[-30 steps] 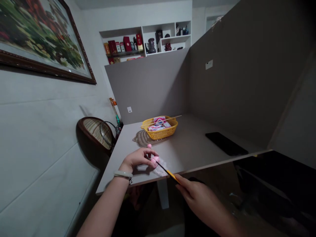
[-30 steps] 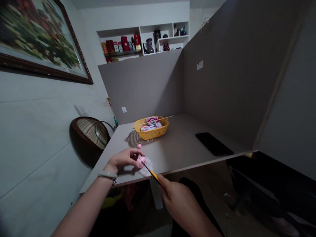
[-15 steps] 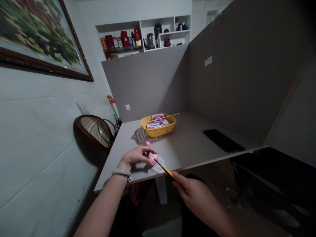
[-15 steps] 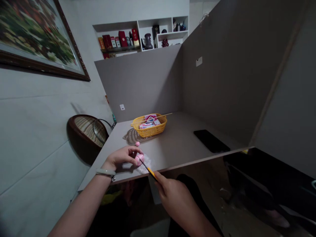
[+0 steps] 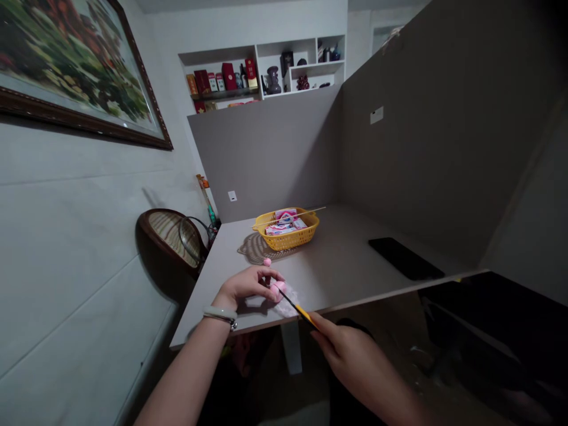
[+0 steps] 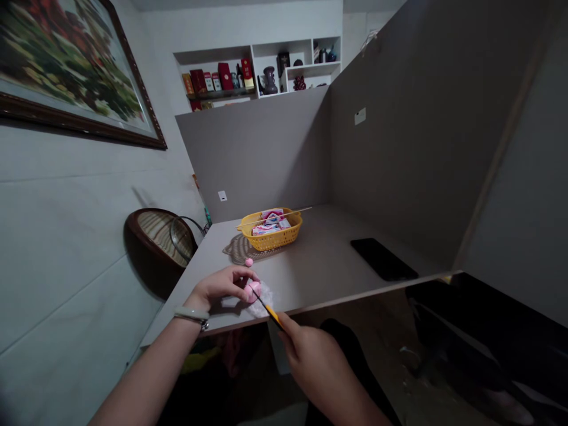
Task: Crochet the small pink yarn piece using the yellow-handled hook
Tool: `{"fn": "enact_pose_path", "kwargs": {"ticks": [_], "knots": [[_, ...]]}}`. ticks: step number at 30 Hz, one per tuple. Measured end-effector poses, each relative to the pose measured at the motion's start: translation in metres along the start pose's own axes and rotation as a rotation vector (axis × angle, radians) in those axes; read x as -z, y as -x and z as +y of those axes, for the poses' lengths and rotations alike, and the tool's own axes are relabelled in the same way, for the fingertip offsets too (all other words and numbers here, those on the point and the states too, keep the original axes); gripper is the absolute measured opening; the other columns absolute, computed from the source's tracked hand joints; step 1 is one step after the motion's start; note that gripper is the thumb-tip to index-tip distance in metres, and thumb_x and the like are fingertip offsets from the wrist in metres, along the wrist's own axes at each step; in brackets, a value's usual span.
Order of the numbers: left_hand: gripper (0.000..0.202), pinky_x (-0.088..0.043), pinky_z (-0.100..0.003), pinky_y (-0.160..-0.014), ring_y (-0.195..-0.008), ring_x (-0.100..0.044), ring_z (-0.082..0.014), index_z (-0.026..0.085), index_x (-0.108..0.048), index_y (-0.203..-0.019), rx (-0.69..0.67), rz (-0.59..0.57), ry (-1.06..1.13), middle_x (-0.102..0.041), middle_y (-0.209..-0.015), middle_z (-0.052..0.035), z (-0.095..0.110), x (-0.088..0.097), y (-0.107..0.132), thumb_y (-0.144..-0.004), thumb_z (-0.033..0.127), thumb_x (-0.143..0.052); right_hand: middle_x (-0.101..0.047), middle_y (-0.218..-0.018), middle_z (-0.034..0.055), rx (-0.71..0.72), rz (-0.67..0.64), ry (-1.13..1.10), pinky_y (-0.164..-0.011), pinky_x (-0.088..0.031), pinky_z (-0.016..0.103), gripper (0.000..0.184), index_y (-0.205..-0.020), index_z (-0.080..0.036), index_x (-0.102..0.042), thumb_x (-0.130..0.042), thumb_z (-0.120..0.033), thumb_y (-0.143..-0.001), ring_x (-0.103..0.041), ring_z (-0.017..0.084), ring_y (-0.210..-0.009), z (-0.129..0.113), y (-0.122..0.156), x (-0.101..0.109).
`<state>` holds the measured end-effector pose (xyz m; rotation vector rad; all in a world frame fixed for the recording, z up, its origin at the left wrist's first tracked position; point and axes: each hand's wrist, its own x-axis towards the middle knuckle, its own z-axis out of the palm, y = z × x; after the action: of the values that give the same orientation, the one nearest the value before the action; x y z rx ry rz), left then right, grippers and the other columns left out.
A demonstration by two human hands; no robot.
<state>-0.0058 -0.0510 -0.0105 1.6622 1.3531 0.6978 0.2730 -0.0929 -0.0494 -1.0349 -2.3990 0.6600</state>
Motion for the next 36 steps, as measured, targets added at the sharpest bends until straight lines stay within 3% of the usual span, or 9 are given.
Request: {"fn": "enact_pose_path", "kwargs": {"ticks": [5, 12, 19, 26, 32, 36], "knots": [[0.053, -0.040, -0.025, -0.068, -0.075, -0.053, -0.0133, 0.016, -0.070, -0.104, 0.021, -0.044, 0.125, -0.063, -0.084, -0.0010, -0.004, -0.001, 0.001, -0.055, 0.025, -0.086, -0.077, -0.090, 0.0051, 0.012, 0.019, 0.077, -0.061, -0.040, 0.024, 0.038, -0.129, -0.029, -0.063, -0.041, -0.027, -0.098, -0.072, 0.022, -0.080, -0.012, -0.023, -0.002], [0.053, -0.034, -0.023, -0.062, -0.069, -0.043, -0.0099, 0.016, -0.073, -0.101, -0.007, 0.002, 0.022, -0.055, -0.075, 0.0034, -0.004, 0.001, -0.001, -0.051, 0.023, -0.088, -0.077, -0.095, 0.0028, 0.001, 0.002, -0.047, -0.067, -0.044, 0.023, 0.041, -0.133, -0.032, -0.060, -0.038, -0.028, -0.098, -0.072, 0.019, -0.084, 0.004, 0.000, -0.001], [0.054, -0.039, -0.027, -0.066, -0.072, -0.053, -0.0134, 0.014, -0.069, -0.104, 0.003, -0.052, 0.119, -0.063, -0.082, -0.0022, -0.009, 0.002, -0.001, -0.055, 0.031, -0.087, -0.077, -0.098, 0.0062, 0.012, 0.006, 0.022, -0.068, -0.043, 0.024, 0.041, -0.134, -0.029, -0.059, -0.041, -0.027, -0.097, -0.072, 0.022, -0.087, -0.013, -0.027, -0.003], [0.051, -0.032, -0.024, -0.062, -0.069, -0.043, -0.0104, 0.016, -0.073, -0.103, -0.027, -0.002, 0.012, -0.053, -0.073, 0.0031, -0.006, 0.002, -0.001, -0.054, 0.024, -0.087, -0.077, -0.096, 0.0030, -0.016, -0.015, -0.067, -0.068, -0.044, 0.023, 0.041, -0.132, -0.032, -0.060, -0.038, -0.029, -0.097, -0.072, 0.020, -0.084, 0.003, 0.001, 0.001], [0.052, -0.040, -0.026, -0.068, -0.074, -0.053, -0.0133, 0.015, -0.070, -0.104, 0.008, -0.049, 0.099, -0.063, -0.084, -0.0015, -0.006, 0.002, 0.000, -0.055, 0.026, -0.086, -0.077, -0.096, 0.0050, 0.000, 0.004, 0.020, -0.067, -0.042, 0.023, 0.038, -0.130, -0.029, -0.062, -0.040, -0.028, -0.098, -0.072, 0.021, -0.086, -0.013, -0.023, -0.001], [0.051, -0.036, -0.025, -0.065, -0.071, -0.048, -0.0113, 0.016, -0.072, -0.101, -0.003, 0.006, 0.057, -0.059, -0.078, 0.0016, -0.007, 0.002, 0.000, -0.053, 0.025, -0.087, -0.077, -0.098, 0.0040, 0.002, -0.007, 0.008, -0.067, -0.043, 0.023, 0.039, -0.130, -0.030, -0.061, -0.040, -0.027, -0.098, -0.072, 0.020, -0.087, -0.006, -0.011, 0.001]]}}
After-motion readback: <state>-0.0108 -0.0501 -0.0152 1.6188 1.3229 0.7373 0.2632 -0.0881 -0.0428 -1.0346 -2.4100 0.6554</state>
